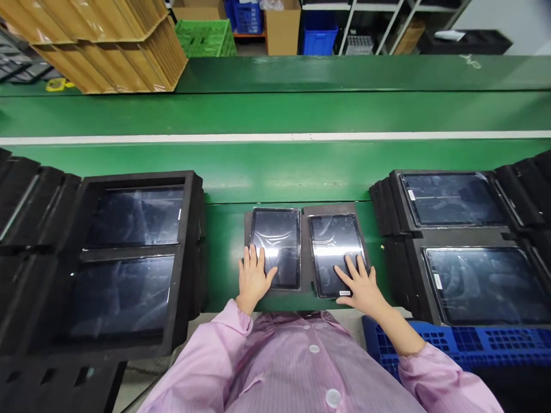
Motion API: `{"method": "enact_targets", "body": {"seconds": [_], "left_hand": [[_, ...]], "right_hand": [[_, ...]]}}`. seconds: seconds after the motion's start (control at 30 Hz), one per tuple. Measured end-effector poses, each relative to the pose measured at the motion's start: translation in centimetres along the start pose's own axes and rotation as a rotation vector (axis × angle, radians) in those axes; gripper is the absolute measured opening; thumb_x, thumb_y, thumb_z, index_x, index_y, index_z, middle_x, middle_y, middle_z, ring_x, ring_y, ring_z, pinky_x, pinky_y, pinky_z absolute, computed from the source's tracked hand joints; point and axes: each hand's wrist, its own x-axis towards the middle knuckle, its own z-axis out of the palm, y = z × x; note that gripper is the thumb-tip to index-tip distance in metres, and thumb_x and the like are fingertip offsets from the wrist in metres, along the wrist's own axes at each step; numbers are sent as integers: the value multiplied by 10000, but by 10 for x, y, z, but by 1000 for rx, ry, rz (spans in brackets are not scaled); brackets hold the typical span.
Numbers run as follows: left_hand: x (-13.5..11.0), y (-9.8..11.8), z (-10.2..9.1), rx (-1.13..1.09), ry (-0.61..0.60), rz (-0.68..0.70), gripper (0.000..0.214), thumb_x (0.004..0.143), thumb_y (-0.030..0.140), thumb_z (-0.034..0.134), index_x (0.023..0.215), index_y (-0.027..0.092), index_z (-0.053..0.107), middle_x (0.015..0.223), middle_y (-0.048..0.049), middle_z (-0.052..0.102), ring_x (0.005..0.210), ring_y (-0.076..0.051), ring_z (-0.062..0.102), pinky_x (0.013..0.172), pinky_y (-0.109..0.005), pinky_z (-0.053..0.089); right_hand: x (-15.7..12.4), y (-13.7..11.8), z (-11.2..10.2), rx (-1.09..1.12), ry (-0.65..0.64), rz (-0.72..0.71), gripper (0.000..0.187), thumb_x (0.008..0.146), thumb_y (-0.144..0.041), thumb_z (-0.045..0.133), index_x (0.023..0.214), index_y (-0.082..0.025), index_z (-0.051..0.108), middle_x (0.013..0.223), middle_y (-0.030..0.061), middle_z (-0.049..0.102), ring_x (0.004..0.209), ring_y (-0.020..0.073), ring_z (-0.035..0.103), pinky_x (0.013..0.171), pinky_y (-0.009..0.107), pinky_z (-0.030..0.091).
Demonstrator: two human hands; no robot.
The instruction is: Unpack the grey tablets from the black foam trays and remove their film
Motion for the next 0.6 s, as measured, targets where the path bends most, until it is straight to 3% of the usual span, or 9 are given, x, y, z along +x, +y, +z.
{"method": "enact_targets", "body": {"seconds": [0.2,0.3,0.4,0.5,0.53,0.6], "left_hand": [[-7,4,5,0,48,22,716,832,479,532,1347,-4,417,1427,-309,346,1359,-457,237,1059,-597,278],[-15,6,8,1,57,-12,726,840,480,517,1336,-40,409,1411,-339,344,1347,-467,254,1057,-597,281],[-31,4,13,-19,32,-3,865,763,556,591,1337,-60,389,1410,-373,308,1347,-483,233,1055,-598,286],[-55,-1,22,-35,-14,81,1028,590,614,723,1365,27,388,1447,-348,262,1360,-494,184,1044,-626,282],[-64,-2,26,-34,-13,92,1031,566,606,744,1369,61,394,1461,-329,252,1364,-492,174,1037,-631,290],[-78,-3,35,-28,32,57,969,599,577,738,1365,86,404,1473,-310,243,1368,-486,173,1023,-625,319]], "right_hand": [[10,-12,7,17,107,166,661,741,-490,663,1337,-257,495,1478,163,349,1356,482,198,908,760,265],[15,-8,6,46,102,124,654,729,-457,688,1325,-253,511,1470,150,367,1357,473,209,935,743,264],[16,7,2,84,86,30,615,733,-413,694,1305,-256,530,1464,130,384,1361,455,213,968,714,263],[20,31,-4,200,106,-51,541,776,-460,631,1269,-251,553,1423,114,439,1342,394,285,1008,624,310],[24,38,-7,250,144,-30,530,795,-496,591,1250,-224,562,1379,130,479,1309,367,343,1010,579,338],[37,49,-15,305,276,151,581,819,-560,512,1207,-130,568,1251,195,544,1202,342,448,976,518,394]]}}
